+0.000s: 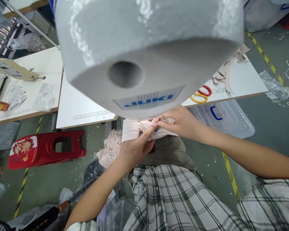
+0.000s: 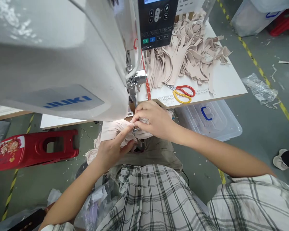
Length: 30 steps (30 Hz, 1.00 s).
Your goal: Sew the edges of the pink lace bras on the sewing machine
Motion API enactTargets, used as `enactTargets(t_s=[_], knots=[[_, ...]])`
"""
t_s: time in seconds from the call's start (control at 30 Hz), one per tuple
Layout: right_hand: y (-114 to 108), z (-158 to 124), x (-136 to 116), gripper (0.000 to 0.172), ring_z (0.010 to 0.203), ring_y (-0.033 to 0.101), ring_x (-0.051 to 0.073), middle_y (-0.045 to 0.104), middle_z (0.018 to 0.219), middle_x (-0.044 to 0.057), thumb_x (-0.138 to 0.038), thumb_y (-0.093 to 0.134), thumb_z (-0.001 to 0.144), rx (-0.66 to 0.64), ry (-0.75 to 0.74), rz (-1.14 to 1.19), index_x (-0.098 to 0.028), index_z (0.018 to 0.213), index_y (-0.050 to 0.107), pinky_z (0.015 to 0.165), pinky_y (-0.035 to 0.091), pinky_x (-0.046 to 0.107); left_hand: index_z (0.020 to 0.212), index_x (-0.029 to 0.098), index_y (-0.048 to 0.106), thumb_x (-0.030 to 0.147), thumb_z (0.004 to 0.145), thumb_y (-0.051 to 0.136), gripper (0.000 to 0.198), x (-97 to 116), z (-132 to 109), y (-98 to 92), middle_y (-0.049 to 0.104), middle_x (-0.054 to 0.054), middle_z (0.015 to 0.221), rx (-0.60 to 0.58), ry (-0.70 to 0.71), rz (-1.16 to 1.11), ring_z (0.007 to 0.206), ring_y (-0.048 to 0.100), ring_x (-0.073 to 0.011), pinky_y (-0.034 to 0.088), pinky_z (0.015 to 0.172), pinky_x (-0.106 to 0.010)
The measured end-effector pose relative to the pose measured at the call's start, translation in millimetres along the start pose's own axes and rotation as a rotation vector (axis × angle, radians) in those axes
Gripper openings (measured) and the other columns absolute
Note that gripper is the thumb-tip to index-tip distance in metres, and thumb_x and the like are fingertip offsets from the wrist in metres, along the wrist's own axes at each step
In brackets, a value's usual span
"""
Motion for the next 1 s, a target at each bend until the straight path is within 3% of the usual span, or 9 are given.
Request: enactTargets(t_s=[0.13,0.27,0.37,0.53,0.63,0.7,0.77,0.9,1.0], knots=[[1.3,-10.2,-1.8,0.018,0.103,0.065,0.022,0.073,0.102,0.006,-0.028,0.056,0.095,0.136,-0.115,-0.086,-0.025,0.094,0.074,0.093,0.048,0.040,0.133,0.024,0.063,0.029,0.093,0.060,0.040,1.6,1.7,-2.3,0.074,-0.003,0.089,-0.047,-0.073,0.040,0.061,0.063,-0.0121,0.044,0.049,-0.019],[5.7,-23.0,-8.8,0.028,0.099,0.065,0.019,0.074,0.101,0.004,-0.014,0.049,0.093,0.243,-0.391,-0.227,-0.027,0.104,0.071,0.086,0.051,0.037,0.137,0.025,0.060,0.033,0.097,0.052,0.041,-1.3,-4.3,-5.0,0.069,0.001,0.072,-0.092,-0.082,0.012,0.046,0.050,-0.0083,0.040,0.046,-0.018],[5.1,-22.8,-11.6,0.028,0.101,0.063,0.020,0.074,0.097,0.003,-0.011,0.050,0.092,0.260,-0.445,-0.311,-0.028,0.100,0.072,0.086,0.049,0.036,0.137,0.025,0.059,0.037,0.099,0.050,0.041,-9.4,-7.3,-5.1,0.071,0.001,0.075,-0.155,-0.023,-0.057,0.043,0.047,-0.0071,0.040,0.046,-0.018],[4.6,-23.6,-7.9,0.026,0.094,0.062,0.020,0.071,0.096,0.004,-0.015,0.050,0.093,0.191,-0.264,-0.218,-0.028,0.092,0.073,0.086,0.047,0.038,0.133,0.024,0.063,0.024,0.097,0.052,0.037,-14.6,-0.1,-10.7,0.070,-0.001,0.078,-0.127,0.106,-0.023,0.066,0.062,-0.0130,0.050,0.065,-0.021],[11.1,-26.4,9.7,0.023,0.078,0.061,0.017,0.066,0.088,0.003,-0.027,0.049,0.097,0.163,-0.007,0.088,-0.027,0.110,0.067,0.075,0.050,0.034,0.131,0.023,0.063,0.022,0.095,0.054,0.037,-8.7,4.4,-12.9,0.071,-0.003,0.084,-0.110,0.075,0.006,0.076,0.065,-0.0156,0.052,0.073,-0.022],[20.9,-22.4,25.0,0.032,0.065,0.057,0.014,0.063,0.085,0.002,-0.036,0.047,0.098,0.143,0.172,0.306,-0.025,0.126,0.057,0.063,0.049,0.030,0.131,0.024,0.063,0.023,0.095,0.055,0.037,-2.9,4.3,-11.5,0.073,-0.005,0.096,-0.132,0.019,0.015,0.082,0.066,-0.0171,0.053,0.073,-0.023],[28.4,-11.7,35.9,0.042,0.063,0.056,0.014,0.063,0.090,0.003,-0.043,0.048,0.097,0.176,0.271,0.383,-0.022,0.134,0.050,0.063,0.050,0.029,0.133,0.026,0.061,0.026,0.095,0.055,0.039,2.2,2.5,-8.7,0.073,-0.006,0.103,-0.149,-0.067,0.031,0.084,0.067,-0.0182,0.052,0.069,-0.023],[28.8,17.4,39.2,0.037,0.078,0.059,0.018,0.061,0.106,0.009,-0.041,0.054,0.092,0.291,0.248,0.254,-0.019,0.123,0.057,0.072,0.053,0.033,0.138,0.026,0.057,0.030,0.095,0.055,0.043,9.3,0.4,-3.3,0.074,-0.004,0.090,-0.137,-0.243,0.079,0.074,0.066,-0.0173,0.046,0.056,-0.021],[27.3,30.4,36.7,0.024,0.086,0.057,0.024,0.060,0.097,0.009,-0.036,0.049,0.094,0.208,0.203,0.086,-0.021,0.109,0.061,0.074,0.052,0.037,0.138,0.024,0.056,0.032,0.094,0.057,0.046,12.3,3.3,-0.3,0.070,-0.001,0.072,-0.144,-0.318,0.095,0.063,0.064,-0.0166,0.041,0.050,-0.021]])
Point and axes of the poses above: each hand's wrist, its own z-axis towards the middle knuckle, its own y-axis out of the palm, x = y × z, the point moved 5 cm from there along z, towards the middle knuckle
